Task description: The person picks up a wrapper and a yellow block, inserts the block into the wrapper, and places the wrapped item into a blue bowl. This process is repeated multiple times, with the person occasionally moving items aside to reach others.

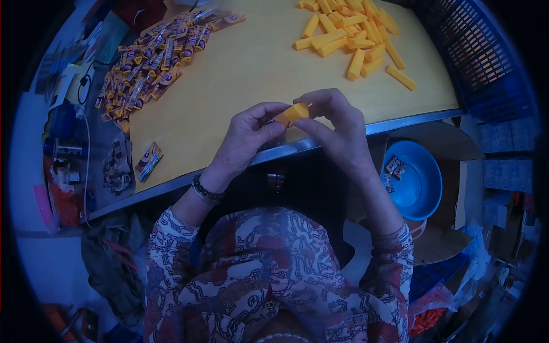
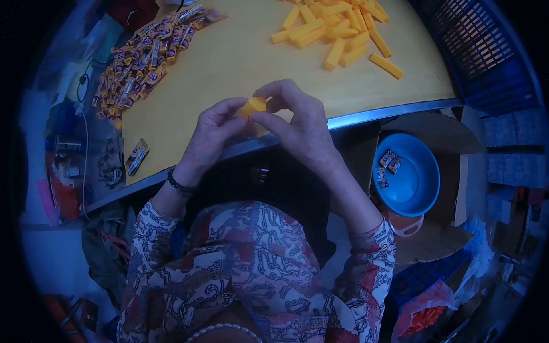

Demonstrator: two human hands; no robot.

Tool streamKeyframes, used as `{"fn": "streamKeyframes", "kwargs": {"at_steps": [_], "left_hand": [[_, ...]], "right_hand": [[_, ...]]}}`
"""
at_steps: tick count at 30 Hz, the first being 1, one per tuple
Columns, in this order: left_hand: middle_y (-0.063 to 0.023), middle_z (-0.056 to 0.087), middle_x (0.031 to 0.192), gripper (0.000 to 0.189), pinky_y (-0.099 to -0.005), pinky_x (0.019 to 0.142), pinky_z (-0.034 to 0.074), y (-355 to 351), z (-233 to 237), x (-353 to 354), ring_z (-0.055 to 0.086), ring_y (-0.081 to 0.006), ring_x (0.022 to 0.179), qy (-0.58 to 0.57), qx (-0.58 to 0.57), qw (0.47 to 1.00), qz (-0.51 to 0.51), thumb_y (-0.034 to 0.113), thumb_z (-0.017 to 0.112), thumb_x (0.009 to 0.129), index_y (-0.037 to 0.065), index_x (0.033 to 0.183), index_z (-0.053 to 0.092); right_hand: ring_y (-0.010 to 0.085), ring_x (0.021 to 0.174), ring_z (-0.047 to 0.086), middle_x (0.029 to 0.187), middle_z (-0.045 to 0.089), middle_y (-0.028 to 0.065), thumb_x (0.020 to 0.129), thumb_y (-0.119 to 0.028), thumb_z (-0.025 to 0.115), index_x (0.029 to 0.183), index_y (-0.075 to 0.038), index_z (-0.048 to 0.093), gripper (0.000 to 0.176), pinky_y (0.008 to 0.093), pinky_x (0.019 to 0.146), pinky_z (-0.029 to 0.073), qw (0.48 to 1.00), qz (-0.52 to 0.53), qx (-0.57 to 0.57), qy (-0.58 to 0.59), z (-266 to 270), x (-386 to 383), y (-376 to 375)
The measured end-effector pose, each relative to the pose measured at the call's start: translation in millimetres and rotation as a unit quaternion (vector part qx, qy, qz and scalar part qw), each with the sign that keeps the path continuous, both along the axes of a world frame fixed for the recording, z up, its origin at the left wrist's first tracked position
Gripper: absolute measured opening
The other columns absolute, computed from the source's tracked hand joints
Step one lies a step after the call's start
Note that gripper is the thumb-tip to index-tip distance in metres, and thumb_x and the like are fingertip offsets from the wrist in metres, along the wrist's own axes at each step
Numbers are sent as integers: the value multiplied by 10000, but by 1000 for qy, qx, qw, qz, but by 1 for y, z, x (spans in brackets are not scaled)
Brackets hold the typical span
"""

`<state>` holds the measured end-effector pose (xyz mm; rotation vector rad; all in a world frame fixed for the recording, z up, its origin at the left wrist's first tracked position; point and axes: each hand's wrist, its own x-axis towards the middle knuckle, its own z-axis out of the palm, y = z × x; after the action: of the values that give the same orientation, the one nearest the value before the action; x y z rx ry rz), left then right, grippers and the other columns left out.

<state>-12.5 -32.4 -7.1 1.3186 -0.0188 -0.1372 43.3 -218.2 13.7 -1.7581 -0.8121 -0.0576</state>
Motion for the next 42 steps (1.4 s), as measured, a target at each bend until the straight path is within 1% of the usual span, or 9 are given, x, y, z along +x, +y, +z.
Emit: {"fn": "streamKeyframes", "kwargs": {"at_steps": [3,5,7,12,17,24,30,32,42], "left_hand": [[-77,592,1060,303,-248,834,501,-1,3,-2,584,-120,949,-14,44,999,-6,57,574,885,11,1182,536],[-78,591,1066,302,-251,836,501,2,-2,-2,585,-122,951,-17,55,998,-10,61,571,887,14,1183,533],[-78,589,1072,301,-253,838,501,4,-4,-3,587,-125,953,-19,67,997,-16,66,569,890,16,1184,530],[-77,597,1056,305,-259,828,510,6,-6,-4,596,-127,955,9,3,1000,-3,90,574,892,18,1184,525],[-66,601,1006,294,-221,760,508,-4,4,-8,601,-105,861,-3,0,1000,31,90,574,893,5,1171,528],[-31,609,842,244,-164,606,439,-10,4,-12,553,-52,707,-25,-6,998,59,83,563,902,-4,1130,560],[-20,610,823,242,-164,578,427,-12,0,-11,538,-49,662,-11,1,998,67,89,576,895,2,1121,581],[-16,611,823,241,-163,576,426,-10,-1,-11,541,-47,663,-19,-7,998,62,90,578,894,3,1119,585],[3,601,826,230,-168,575,431,-4,6,-8,536,-38,671,16,11,997,68,91,575,898,11,1112,595]], "right_hand": [[194,852,645,896,635,91,795,-132,697,999,-50,572,253,308,762,530,1000,-23,-10,-9,4,-1,-2],[174,921,619,1013,637,89,770,-118,718,1022,-43,569,303,305,843,492,999,-18,-18,39,5,-2,-3],[181,924,623,1018,640,93,772,-121,717,1030,-40,569,309,308,844,493,999,-19,-25,28,3,-3,-1],[210,926,635,1032,643,103,768,-122,717,1061,-27,567,343,317,836,499,1000,-4,-14,3,3,-7,5],[228,942,642,1049,642,123,760,-108,716,1010,-6,595,296,315,814,512,993,-28,-23,-109,-4,-9,9],[218,904,657,986,660,125,756,-99,714,1013,3,617,293,302,799,515,997,-62,-8,-44,-8,-18,11],[202,887,656,962,662,123,756,-78,706,1002,7,631,271,293,784,510,998,-66,7,-22,-11,-18,12],[223,841,662,931,645,118,779,-40,680,966,1,613,203,298,705,542,996,-70,16,-47,-12,-18,13],[209,846,651,922,643,124,795,-40,662,989,6,614,205,310,758,524,999,-45,4,-24,-20,-8,22]]}}
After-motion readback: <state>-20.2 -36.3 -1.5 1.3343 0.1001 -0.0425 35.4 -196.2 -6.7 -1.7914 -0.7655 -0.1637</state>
